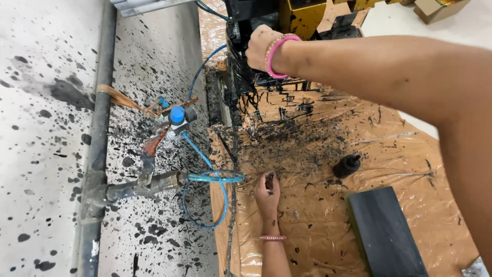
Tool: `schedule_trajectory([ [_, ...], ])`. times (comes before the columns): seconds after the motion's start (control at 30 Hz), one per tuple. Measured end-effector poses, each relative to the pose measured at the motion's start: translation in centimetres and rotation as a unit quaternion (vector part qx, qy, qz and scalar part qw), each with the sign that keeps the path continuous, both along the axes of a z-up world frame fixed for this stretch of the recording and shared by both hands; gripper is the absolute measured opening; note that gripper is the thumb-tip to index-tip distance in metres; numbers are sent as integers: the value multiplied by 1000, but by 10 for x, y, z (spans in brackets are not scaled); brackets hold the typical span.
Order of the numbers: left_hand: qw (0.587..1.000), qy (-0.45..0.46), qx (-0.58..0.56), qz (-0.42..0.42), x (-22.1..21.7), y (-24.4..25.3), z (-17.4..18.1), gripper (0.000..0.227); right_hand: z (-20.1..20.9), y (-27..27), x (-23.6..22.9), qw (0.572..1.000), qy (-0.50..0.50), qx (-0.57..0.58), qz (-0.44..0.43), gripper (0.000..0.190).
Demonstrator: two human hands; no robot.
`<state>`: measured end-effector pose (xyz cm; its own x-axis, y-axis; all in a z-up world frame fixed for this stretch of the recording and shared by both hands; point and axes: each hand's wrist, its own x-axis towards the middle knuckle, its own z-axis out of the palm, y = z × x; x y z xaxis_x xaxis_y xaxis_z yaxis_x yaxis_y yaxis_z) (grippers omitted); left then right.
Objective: The person uses a green-handled brush to scrub black residue from the base of a yellow and blue machine. They repeatedly dip the brush into the residue and wipe it against the machine's surface and a plastic sheet on the floor.
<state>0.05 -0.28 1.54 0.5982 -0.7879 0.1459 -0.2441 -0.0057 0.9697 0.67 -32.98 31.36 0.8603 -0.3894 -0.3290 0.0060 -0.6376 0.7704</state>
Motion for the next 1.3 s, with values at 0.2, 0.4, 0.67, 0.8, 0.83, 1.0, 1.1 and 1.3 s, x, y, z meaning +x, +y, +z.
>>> schedule_trajectory([
  [0.2,998,-55,-32,10,2,-1,-19,20,13,5,-2,997,-29,31,-65,19],
  [0.4,999,-37,-2,-5,0,1,-5,23,9,25,-37,995,-84,54,1,13],
  [0.67,1000,-14,27,-8,1,3,-23,24,-1,11,-22,997,-70,10,-1,20],
  [0.8,1000,10,-9,-9,0,1,-9,22,3,23,-31,996,-81,22,-3,19],
  [0.83,1000,11,-9,-8,1,-1,-6,22,7,25,-37,996,-81,22,-2,19],
  [1.0,999,-35,-2,10,-1,-1,-5,22,9,19,-48,995,-87,45,-11,18],
  [1.1,1000,0,23,1,-1,-1,-12,23,0,5,-41,984,-170,52,4,16],
  [1.3,999,-36,2,3,-3,2,-10,21,-23,-7,-33,987,-158,39,-18,18],
])
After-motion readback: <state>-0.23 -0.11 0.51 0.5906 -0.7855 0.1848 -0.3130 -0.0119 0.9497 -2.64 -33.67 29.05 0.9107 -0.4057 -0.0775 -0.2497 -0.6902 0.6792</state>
